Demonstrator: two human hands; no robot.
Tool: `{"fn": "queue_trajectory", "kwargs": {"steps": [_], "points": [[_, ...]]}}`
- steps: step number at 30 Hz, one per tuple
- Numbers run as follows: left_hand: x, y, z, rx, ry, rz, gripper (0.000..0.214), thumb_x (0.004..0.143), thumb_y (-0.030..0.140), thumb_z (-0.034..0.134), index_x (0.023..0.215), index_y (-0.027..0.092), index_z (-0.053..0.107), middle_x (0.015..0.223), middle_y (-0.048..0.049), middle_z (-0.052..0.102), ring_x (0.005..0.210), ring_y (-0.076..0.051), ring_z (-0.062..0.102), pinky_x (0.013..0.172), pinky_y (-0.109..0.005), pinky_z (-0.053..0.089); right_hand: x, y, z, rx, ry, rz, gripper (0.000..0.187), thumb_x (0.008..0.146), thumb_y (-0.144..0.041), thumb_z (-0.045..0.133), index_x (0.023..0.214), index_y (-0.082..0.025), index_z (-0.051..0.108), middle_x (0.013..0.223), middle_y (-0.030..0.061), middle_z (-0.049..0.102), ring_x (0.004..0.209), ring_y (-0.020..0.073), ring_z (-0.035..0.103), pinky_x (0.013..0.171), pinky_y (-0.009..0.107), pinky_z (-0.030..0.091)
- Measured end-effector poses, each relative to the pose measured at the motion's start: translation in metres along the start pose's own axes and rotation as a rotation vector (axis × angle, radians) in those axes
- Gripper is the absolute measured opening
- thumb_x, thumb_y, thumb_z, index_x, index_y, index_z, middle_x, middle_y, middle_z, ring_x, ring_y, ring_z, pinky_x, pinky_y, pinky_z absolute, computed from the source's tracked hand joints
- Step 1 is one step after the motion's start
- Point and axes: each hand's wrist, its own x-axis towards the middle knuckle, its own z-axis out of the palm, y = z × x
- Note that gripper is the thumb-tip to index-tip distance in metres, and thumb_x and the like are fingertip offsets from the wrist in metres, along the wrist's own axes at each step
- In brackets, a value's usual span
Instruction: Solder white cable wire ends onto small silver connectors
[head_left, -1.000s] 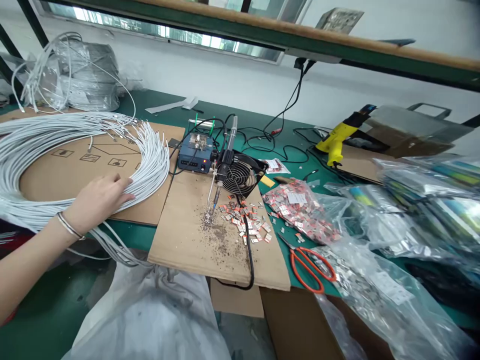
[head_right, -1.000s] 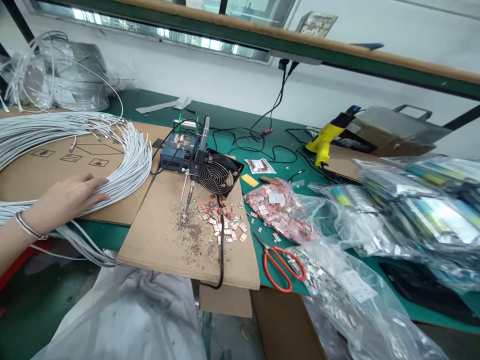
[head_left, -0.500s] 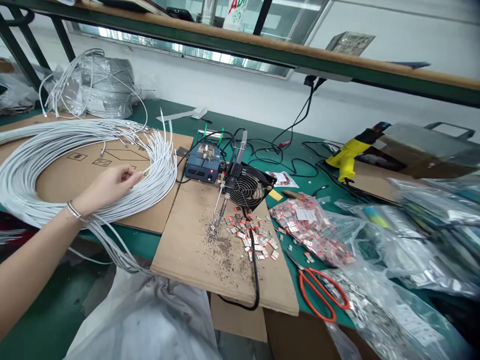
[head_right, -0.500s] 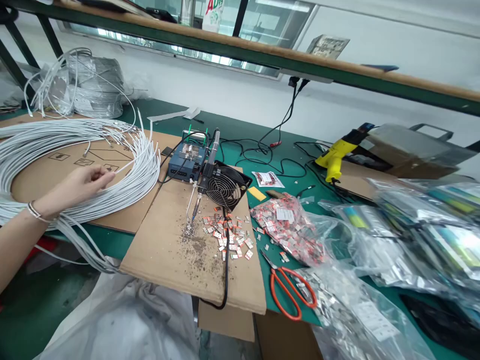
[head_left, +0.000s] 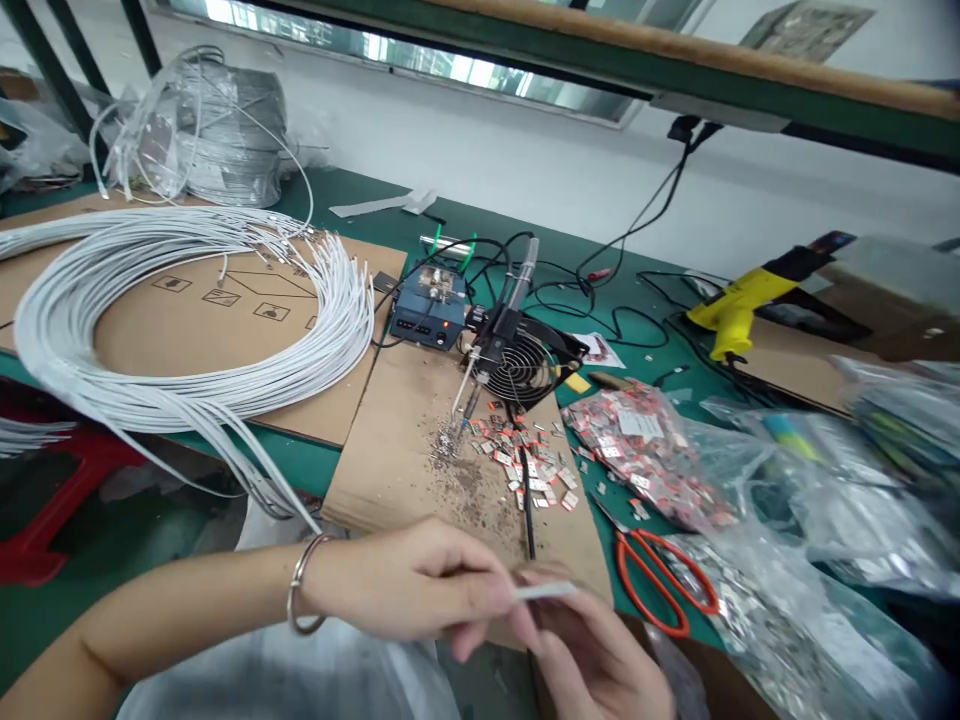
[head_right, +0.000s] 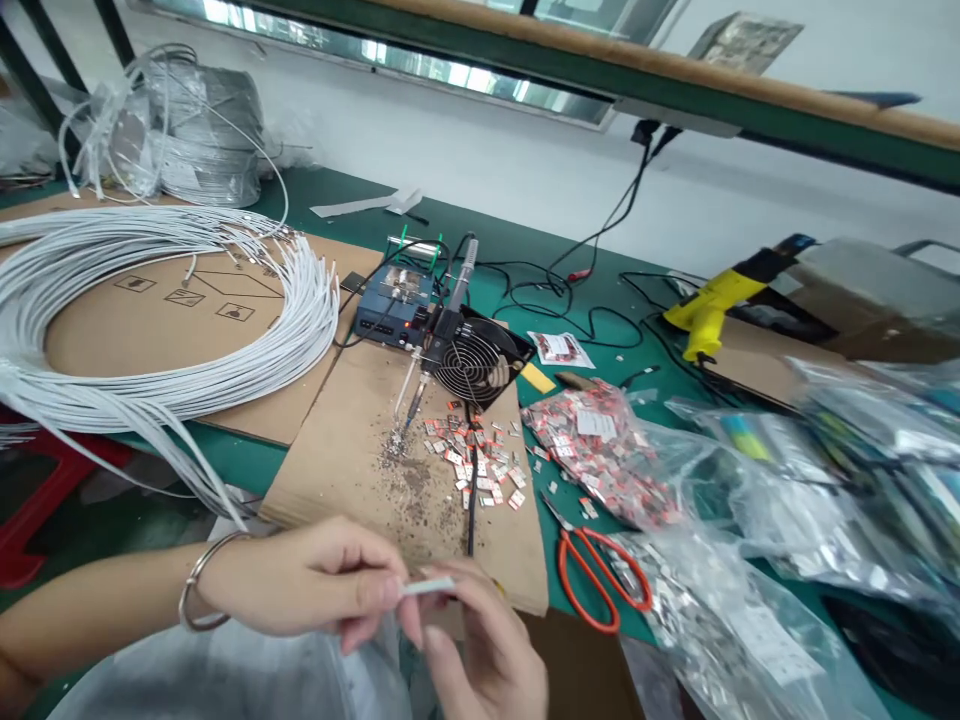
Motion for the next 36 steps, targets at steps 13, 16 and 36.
{"fn": "queue_trajectory", "kwargs": {"steps": [13, 16, 36], "points": [[-0.042, -0.053, 0.001, 0.0, 0.313, -0.309, 0.042, 0.081, 0.051, 0.048, 0.096, 0.012, 0.049, 0.067, 0.0017, 0.045, 0.046, -0.002, 0.043, 0.041, -0.011, 0.033, 0.015, 0.003, 0.043, 0.198, -0.291, 0.222, 0.008, 0.074, -0.019, 0.062, 0.072, -0.011, 0.063, 0.067, 0.0056, 0.058, 0.062, 0.0095, 0.05, 0.058, 0.021, 0.039], [-0.036, -0.06, 0.004, -0.034, 0.394, -0.22, 0.037, 0.079, 0.047, 0.055, 0.078, 0.01, 0.049, 0.058, 0.0025, 0.041, 0.047, -0.003, 0.044, 0.044, -0.013, 0.037, 0.013, 0.006, 0.049, 0.328, -0.289, 0.255, 0.007, 0.072, -0.016, 0.064, 0.069, -0.011, 0.061, 0.064, 0.0046, 0.057, 0.06, 0.0087, 0.048, 0.056, 0.02, 0.036], [-0.037, -0.066, 0.004, 0.683, 0.667, 0.137, 0.013, 0.084, 0.021, 0.053, 0.084, 0.02, 0.066, 0.062, 0.0006, 0.052, 0.056, -0.003, 0.049, 0.049, -0.011, 0.035, 0.015, -0.01, 0.046, -0.125, -0.173, 0.114, 0.007, 0.075, -0.014, 0.061, 0.068, -0.013, 0.059, 0.064, 0.0, 0.057, 0.061, 0.0067, 0.051, 0.057, 0.019, 0.039]]}}
